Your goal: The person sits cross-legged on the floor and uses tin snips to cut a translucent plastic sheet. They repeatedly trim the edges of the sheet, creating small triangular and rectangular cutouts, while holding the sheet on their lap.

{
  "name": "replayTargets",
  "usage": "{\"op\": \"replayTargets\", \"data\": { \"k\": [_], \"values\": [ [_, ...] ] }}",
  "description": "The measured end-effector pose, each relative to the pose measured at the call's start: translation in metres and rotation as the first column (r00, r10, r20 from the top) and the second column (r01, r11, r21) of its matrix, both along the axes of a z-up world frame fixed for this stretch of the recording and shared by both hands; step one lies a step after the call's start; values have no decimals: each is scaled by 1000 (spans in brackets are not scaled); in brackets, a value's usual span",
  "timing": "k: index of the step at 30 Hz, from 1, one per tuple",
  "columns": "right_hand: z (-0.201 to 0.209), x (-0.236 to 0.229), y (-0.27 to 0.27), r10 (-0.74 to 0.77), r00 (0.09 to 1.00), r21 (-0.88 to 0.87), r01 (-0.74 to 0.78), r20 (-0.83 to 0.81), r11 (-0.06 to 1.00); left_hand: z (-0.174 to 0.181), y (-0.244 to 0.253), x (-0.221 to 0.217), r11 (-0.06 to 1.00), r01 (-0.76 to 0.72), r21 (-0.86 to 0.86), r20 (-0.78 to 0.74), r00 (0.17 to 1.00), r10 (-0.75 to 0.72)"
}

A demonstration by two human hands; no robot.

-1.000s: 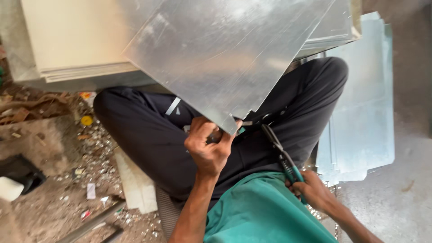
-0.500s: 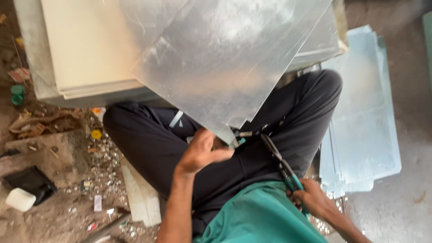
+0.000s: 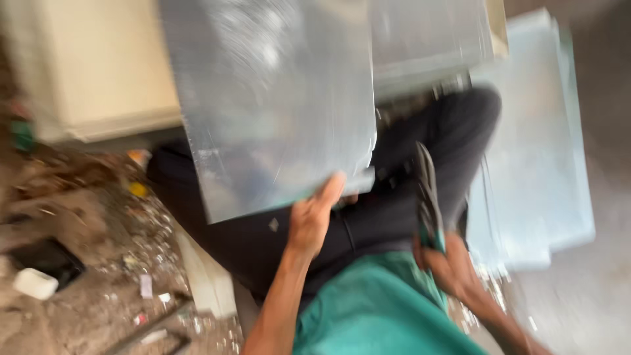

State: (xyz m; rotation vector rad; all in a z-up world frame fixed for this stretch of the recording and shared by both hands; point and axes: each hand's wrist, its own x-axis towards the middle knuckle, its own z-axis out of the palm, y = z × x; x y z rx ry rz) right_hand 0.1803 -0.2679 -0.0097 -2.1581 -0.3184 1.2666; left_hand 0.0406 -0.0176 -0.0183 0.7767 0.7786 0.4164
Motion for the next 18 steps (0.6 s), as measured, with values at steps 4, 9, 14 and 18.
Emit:
{"op": "replayTargets", "data": {
  "k": [4, 9, 14, 18],
  "values": [
    [35, 0, 37, -23, 978, -43, 14, -208, 999, 15, -1, 41, 999, 25, 23, 98, 995, -27],
    [55, -11, 61, -7, 936, 135, 58, -351, 989, 31, 2, 54, 990, -74, 119, 33, 997, 70],
    [57, 0, 72, 85, 973, 49, -76, -216, 996, 35, 5, 56, 991, -53, 121, 175, 984, 31],
    [55, 2, 69, 78, 975, 51, -69, -206, 996, 33, 5, 56, 995, -24, 95, 142, 990, 10]
  ]
}}
